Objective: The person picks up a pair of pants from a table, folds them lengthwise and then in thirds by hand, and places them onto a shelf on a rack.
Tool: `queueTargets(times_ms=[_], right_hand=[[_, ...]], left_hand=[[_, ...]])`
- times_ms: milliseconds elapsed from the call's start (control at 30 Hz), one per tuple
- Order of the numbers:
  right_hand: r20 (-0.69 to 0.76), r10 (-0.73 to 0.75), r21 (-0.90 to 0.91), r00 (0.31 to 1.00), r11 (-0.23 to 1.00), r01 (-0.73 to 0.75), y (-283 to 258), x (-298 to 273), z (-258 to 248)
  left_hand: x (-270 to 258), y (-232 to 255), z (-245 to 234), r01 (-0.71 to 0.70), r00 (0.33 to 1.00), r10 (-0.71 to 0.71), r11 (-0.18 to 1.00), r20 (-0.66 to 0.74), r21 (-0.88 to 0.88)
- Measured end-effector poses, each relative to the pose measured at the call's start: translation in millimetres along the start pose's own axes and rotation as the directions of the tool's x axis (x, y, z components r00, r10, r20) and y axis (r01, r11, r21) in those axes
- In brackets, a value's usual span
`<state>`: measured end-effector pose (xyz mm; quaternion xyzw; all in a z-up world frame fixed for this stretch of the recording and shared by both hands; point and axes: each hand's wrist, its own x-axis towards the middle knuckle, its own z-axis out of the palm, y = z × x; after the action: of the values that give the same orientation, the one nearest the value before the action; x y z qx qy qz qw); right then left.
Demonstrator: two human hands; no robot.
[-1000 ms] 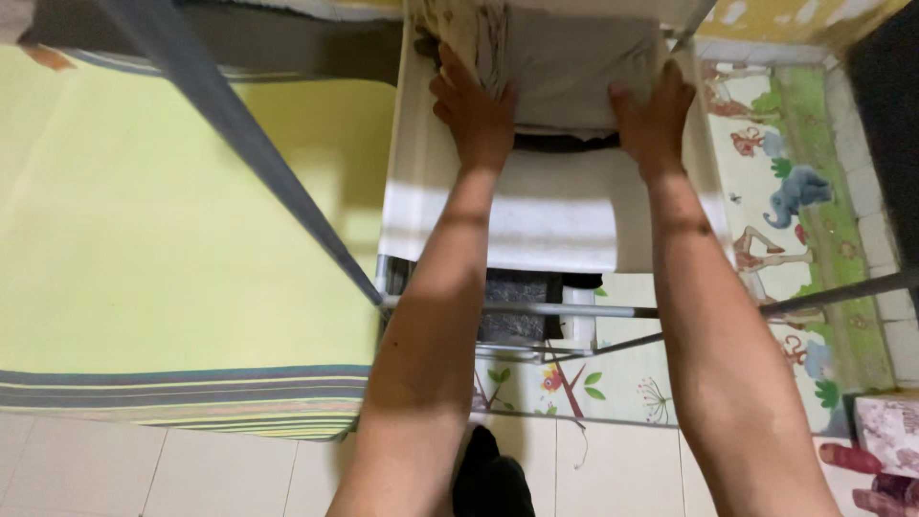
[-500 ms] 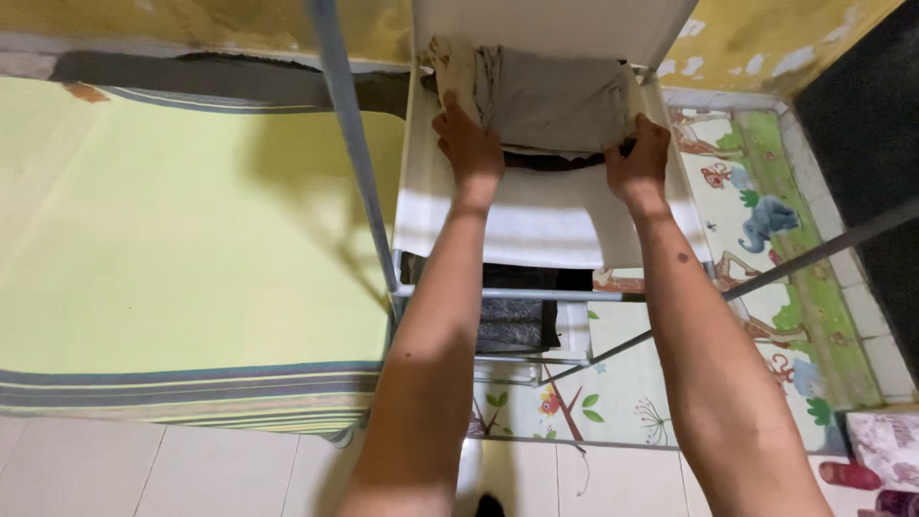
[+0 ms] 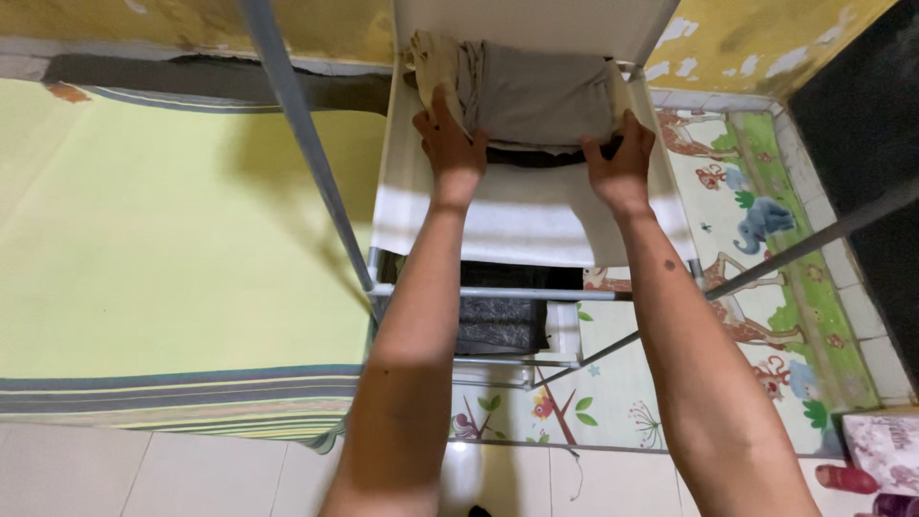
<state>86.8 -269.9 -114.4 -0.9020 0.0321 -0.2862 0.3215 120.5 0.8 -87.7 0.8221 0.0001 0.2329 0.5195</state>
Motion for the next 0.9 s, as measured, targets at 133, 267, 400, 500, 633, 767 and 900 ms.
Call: queueTargets(times_ms=[133, 267, 400, 500, 633, 767, 900], right_hand=[[0.039, 0.086, 0.056, 0.996, 0.995, -0.088, 1, 9, 5], [0.013, 0.132, 0.048, 0.991, 0.990, -0.132, 4, 14, 18], [-0.012, 0.102, 0.049, 0.995, 0.994, -0.101, 6, 12, 21], [0.016, 0.140, 0.060, 0.990, 0.988, -0.140, 1, 13, 17], [0.073, 0.197, 0.098, 0.978, 0.974, -0.204, -6, 11, 11], [0.049, 0.160, 0.085, 0.986, 0.983, -0.164, -5, 11, 10], [0.049, 0.133, 0.079, 0.990, 0.988, -0.136, 2, 11, 11]], left_hand=[[1, 12, 0, 0.071, 0.997, -0.071, 0.997, 0.013, -0.006], [2, 18, 1, 0.120, 0.992, -0.121, 0.993, -0.022, -0.020], [-1, 20, -1, 0.134, 0.991, -0.134, 0.991, -0.020, -0.013], [-2, 23, -3, 0.130, 0.991, -0.130, 0.991, -0.023, -0.005], [-3, 26, -4, 0.187, 0.982, -0.187, 0.982, 0.025, -0.016], [-4, 23, -2, 0.139, 0.990, -0.139, 0.990, -0.019, -0.015], [-5, 20, 1, 0.124, 0.992, -0.124, 0.992, -0.038, 0.005]])
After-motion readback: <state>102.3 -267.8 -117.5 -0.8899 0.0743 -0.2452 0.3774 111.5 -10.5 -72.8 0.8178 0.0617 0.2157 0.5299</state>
